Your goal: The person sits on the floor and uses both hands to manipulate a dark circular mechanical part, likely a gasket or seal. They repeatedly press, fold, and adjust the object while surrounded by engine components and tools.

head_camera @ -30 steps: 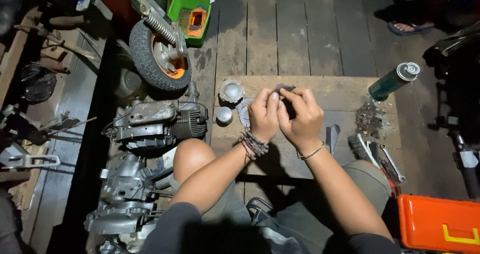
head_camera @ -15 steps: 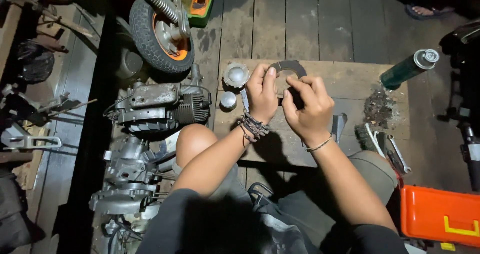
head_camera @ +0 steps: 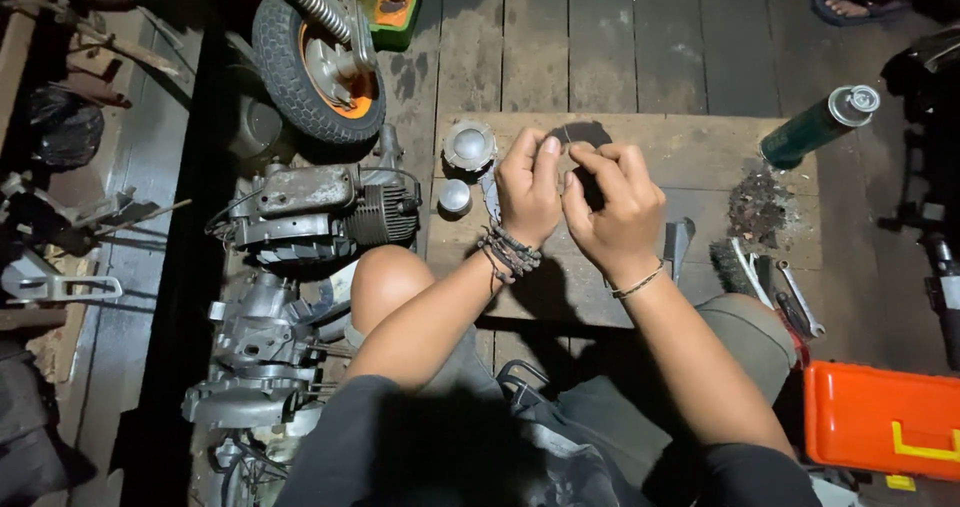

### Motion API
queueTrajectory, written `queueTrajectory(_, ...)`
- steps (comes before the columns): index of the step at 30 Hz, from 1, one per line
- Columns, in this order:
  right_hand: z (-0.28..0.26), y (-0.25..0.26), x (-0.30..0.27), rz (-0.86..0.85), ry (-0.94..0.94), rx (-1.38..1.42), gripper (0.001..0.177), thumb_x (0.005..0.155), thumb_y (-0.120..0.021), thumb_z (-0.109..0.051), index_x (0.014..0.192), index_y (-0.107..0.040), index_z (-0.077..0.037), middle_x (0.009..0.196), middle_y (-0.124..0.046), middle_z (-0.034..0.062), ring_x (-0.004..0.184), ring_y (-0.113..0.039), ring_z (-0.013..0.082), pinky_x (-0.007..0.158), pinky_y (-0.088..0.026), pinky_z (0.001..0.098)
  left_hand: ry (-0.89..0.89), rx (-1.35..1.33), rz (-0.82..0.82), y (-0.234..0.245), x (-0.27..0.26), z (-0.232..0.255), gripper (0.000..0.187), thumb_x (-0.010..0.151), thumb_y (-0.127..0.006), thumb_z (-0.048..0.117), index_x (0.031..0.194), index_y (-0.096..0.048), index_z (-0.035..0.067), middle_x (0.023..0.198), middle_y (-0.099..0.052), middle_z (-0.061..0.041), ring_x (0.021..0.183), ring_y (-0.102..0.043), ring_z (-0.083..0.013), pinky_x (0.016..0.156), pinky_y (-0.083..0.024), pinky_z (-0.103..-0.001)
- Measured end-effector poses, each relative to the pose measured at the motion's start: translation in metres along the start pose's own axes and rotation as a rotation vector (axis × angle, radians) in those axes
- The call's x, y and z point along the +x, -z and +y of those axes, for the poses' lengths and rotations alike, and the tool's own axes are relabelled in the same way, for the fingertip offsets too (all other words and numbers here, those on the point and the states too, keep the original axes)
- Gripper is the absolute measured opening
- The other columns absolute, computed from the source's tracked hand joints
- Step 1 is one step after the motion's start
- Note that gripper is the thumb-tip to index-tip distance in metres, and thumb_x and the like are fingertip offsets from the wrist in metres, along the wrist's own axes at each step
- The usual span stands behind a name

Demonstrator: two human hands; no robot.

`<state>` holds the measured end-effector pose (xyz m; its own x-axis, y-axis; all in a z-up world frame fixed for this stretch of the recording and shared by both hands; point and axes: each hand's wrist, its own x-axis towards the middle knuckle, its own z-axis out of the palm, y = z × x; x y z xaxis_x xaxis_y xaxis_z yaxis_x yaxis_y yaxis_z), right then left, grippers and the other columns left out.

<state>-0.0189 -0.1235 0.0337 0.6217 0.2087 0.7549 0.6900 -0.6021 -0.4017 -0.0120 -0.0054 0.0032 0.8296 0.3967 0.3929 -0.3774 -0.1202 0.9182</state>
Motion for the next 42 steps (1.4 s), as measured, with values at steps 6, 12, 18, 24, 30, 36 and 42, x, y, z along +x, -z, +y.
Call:
queueTrajectory(6, 0.012, 0.006, 0.004, 0.066, -0.046, 0.061, 0.022, 0.094, -0.074, -0.006, 0.115, -0.078, -0.006, 0.098, -0.062, 0.0075, 0.086, -0.067, 0.0349, 0.068, -0.055, 0.0394, 0.047, -0.065, -0.026, -0.012, -0.004, -0.014, 0.028, 0.104, -0.048, 0.024, 0.082, -0.061, 0.012, 0.047, -0.046, 0.000, 0.049, -0.051, -0.0126, 0.052, -0.043, -0.025)
queueTrajectory(12, 0.035, 0.018, 0.003, 0.127, -0.301, 0.253, 0.017, 0.099, -0.066, 0.001, 0.113, -0.075, -0.004, 0.100, -0.059, 0.0082, 0.083, -0.065, 0.0239, 0.067, -0.053, 0.0298, 0.224, -0.431, 0.042, 0.000, 0.017, -0.037, 0.025, 0.105, -0.048, 0.024, 0.088, -0.056, 0.008, 0.051, -0.037, 0.001, 0.045, -0.048, -0.0105, 0.047, -0.041, -0.021)
queueTrajectory(18, 0.038, 0.009, -0.003, 0.061, -0.387, 0.338, 0.011, 0.096, -0.069, 0.001, 0.104, -0.076, -0.003, 0.096, -0.062, 0.0125, 0.087, -0.069, 0.0297, 0.068, -0.051, 0.0327, 0.277, -0.509, 0.050, -0.001, 0.015, -0.033, 0.025, 0.105, -0.049, 0.023, 0.089, -0.055, 0.005, 0.053, -0.038, 0.000, 0.047, -0.050, -0.0110, 0.049, -0.041, -0.020)
queueTrajectory(24, 0.047, -0.004, -0.013, 0.010, -0.479, 0.392, 0.011, 0.096, -0.076, -0.009, 0.105, -0.076, -0.002, 0.094, -0.065, 0.0160, 0.084, -0.068, 0.0288, 0.069, -0.050, 0.0337, 0.283, -0.517, -0.023, -0.007, 0.003, -0.054, 0.028, 0.108, -0.048, 0.029, 0.094, -0.054, 0.006, 0.056, -0.042, -0.002, 0.051, -0.052, -0.0141, 0.054, -0.045, -0.024)
queueTrajectory(30, 0.070, -0.013, -0.023, 0.007, -0.774, 0.731, 0.015, 0.101, -0.072, -0.013, 0.104, -0.073, 0.001, 0.076, -0.057, 0.0085, 0.058, -0.061, 0.0144, 0.046, -0.043, 0.0272, 0.231, -0.435, -0.129, -0.006, -0.005, -0.043, 0.032, 0.112, -0.040, 0.032, 0.098, -0.053, 0.006, 0.065, -0.048, -0.004, 0.066, -0.057, -0.0146, 0.069, -0.050, -0.027)
queueTrajectory(36, 0.081, 0.007, -0.012, -0.169, -0.856, 0.876, 0.016, 0.094, -0.074, -0.012, 0.100, -0.071, 0.002, 0.064, -0.053, 0.0063, 0.055, -0.049, 0.0095, 0.047, -0.037, 0.0239, 0.176, -0.219, -0.255, 0.014, 0.023, -0.037, 0.026, 0.107, -0.052, 0.030, 0.104, -0.059, 0.006, 0.074, -0.057, -0.007, 0.078, -0.057, -0.0149, 0.074, -0.048, -0.033)
queueTrajectory(42, 0.072, 0.015, -0.007, -0.332, -0.854, 0.885, 0.015, 0.094, -0.073, -0.012, 0.097, -0.071, 0.003, 0.063, -0.051, 0.0049, 0.054, -0.047, 0.0087, 0.048, -0.036, 0.0231, 0.213, 0.019, -0.440, 0.019, 0.021, -0.020, 0.026, 0.103, -0.056, 0.031, 0.100, -0.068, 0.009, 0.063, -0.060, -0.006, 0.063, -0.060, -0.0168, 0.066, -0.050, -0.034)
